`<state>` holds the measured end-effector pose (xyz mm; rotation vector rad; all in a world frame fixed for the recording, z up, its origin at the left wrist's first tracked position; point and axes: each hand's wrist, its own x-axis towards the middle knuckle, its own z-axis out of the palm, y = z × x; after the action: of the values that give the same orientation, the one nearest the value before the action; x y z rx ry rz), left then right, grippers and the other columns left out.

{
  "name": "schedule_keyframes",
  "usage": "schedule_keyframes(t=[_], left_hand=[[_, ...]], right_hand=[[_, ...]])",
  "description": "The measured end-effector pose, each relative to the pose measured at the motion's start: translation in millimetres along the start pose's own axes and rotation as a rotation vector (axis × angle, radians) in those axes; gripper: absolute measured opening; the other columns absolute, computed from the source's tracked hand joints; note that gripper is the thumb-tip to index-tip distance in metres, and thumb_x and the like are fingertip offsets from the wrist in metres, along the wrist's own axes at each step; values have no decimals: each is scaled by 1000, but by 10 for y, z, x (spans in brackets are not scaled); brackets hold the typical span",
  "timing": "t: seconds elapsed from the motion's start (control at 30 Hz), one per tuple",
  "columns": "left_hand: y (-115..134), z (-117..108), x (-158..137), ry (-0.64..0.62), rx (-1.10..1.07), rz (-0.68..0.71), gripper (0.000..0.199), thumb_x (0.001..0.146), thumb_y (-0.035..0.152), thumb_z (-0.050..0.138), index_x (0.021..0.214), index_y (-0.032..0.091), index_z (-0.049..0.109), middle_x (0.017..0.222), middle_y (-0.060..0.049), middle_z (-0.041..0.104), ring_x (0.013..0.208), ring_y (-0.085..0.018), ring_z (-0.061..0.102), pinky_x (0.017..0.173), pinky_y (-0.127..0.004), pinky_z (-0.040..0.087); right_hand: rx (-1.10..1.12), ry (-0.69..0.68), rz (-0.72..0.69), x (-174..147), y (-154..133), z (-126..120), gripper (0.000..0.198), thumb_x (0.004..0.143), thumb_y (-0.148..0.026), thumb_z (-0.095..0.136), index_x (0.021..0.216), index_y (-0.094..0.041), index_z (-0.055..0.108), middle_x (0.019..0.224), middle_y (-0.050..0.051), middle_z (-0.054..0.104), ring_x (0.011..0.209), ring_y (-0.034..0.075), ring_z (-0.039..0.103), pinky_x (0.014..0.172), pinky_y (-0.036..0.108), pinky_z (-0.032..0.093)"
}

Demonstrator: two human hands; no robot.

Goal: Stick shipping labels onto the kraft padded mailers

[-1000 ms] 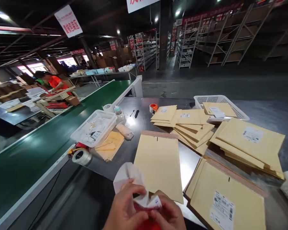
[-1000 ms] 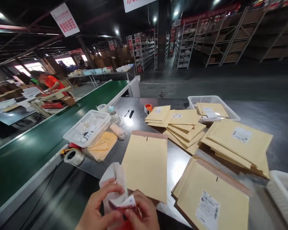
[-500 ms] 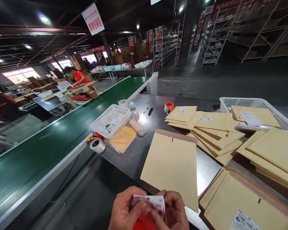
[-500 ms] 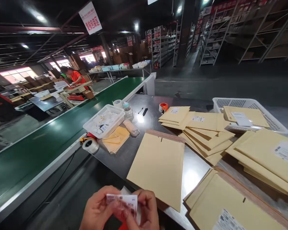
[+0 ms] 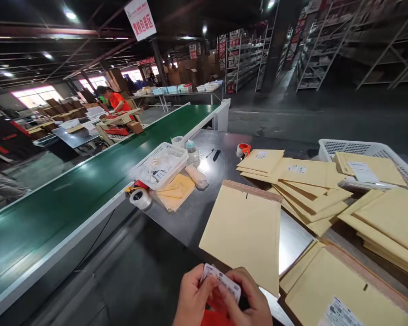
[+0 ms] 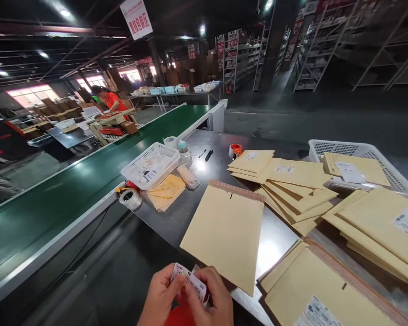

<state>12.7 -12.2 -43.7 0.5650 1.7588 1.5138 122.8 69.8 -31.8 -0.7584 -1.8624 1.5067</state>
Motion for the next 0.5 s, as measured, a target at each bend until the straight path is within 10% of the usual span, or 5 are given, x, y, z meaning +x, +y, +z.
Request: schedule_keyframes(t=[0.23,0.5], left_hand=[[-215,297,265,-94,-170,-97,53,68,66,68,63,15,57,55,4,49,54,-9,37,52,-23,29],[-678,29,253,-246,-259,-274,56,53,63,81,80,15,74,68,-8,74,68,-25,69,71,-38,52]], right_hand=[[-266,296,10,651,448,-431,30,83,-51,57,71,-24,62,79,4,62,77,21,58,70,34,48],[-758,438,58,1585,961,-572,34,84,-43,47,69,-21,69,92,10,67,90,30,56,80,47,39]])
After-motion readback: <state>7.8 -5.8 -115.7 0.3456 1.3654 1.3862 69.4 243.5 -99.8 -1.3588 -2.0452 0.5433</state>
